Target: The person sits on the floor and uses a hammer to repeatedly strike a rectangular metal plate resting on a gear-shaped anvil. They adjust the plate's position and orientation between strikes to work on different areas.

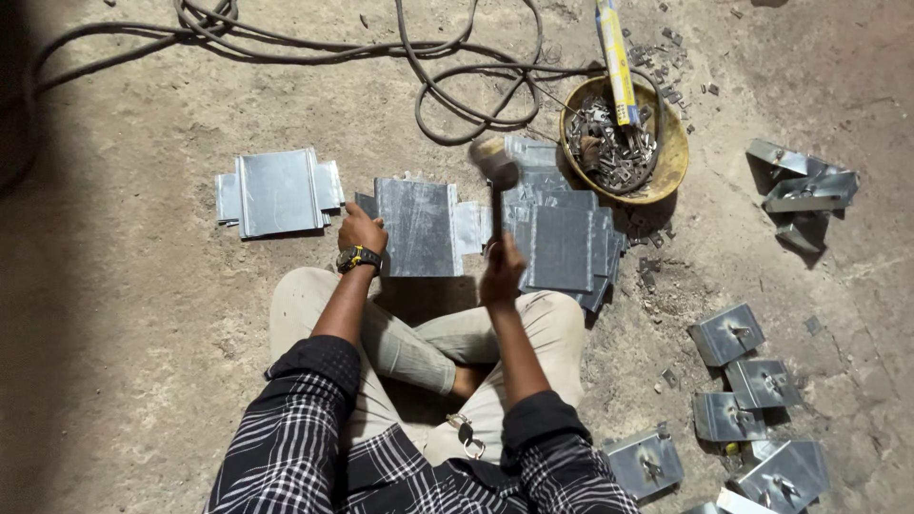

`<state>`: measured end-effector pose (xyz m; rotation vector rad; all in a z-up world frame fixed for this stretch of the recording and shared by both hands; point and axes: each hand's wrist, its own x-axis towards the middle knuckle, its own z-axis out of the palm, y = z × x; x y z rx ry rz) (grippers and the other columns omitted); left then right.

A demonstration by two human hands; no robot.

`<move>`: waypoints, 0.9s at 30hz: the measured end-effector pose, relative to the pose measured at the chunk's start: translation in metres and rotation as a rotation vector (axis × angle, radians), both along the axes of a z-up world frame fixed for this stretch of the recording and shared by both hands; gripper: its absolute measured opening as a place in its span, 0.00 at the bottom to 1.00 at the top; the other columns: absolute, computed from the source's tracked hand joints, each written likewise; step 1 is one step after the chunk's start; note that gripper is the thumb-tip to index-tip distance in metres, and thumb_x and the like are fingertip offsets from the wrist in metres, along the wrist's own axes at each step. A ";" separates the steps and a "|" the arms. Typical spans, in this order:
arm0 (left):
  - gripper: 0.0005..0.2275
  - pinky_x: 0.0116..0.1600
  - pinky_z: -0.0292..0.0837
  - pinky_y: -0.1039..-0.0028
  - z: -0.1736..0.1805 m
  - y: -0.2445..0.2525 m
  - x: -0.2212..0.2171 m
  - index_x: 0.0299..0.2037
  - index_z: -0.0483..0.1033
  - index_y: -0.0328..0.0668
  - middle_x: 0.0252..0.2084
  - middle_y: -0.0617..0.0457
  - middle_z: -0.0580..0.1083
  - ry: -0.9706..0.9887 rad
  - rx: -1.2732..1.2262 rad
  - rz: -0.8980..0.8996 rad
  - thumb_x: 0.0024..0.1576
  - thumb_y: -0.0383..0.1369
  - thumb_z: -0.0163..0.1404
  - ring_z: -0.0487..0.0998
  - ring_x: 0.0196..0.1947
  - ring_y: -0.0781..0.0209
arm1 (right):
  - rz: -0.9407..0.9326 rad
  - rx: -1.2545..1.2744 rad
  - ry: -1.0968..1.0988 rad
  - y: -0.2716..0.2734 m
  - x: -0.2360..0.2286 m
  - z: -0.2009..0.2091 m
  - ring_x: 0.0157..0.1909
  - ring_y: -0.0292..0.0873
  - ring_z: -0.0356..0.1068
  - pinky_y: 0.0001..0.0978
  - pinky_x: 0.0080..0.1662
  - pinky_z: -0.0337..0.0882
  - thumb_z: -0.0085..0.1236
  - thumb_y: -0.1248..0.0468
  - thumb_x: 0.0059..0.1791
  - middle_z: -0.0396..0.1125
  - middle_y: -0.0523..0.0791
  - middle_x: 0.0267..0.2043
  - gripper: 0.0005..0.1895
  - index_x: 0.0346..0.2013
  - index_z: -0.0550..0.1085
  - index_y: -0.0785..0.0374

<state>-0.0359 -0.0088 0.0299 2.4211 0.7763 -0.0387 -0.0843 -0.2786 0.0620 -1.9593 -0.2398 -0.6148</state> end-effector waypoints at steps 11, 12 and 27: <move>0.21 0.46 0.77 0.52 0.003 -0.007 -0.007 0.49 0.64 0.29 0.39 0.32 0.78 -0.025 -0.003 -0.004 0.56 0.36 0.60 0.81 0.41 0.34 | -0.037 0.072 0.260 -0.009 -0.009 0.059 0.24 0.39 0.61 0.37 0.29 0.59 0.46 0.59 0.57 0.62 0.44 0.21 0.15 0.32 0.71 0.67; 0.21 0.46 0.77 0.51 0.003 -0.005 -0.009 0.48 0.64 0.29 0.39 0.32 0.78 -0.019 0.001 -0.007 0.55 0.36 0.60 0.81 0.41 0.34 | -0.022 0.123 0.209 -0.006 -0.010 0.062 0.23 0.37 0.61 0.36 0.28 0.59 0.46 0.59 0.57 0.62 0.42 0.20 0.14 0.34 0.70 0.67; 0.21 0.44 0.77 0.51 0.000 -0.008 -0.021 0.48 0.63 0.30 0.37 0.33 0.78 -0.021 -0.029 0.016 0.55 0.36 0.60 0.81 0.39 0.34 | -0.122 -0.050 0.341 -0.010 -0.014 0.055 0.21 0.44 0.60 0.41 0.29 0.58 0.46 0.59 0.56 0.60 0.51 0.18 0.17 0.28 0.70 0.68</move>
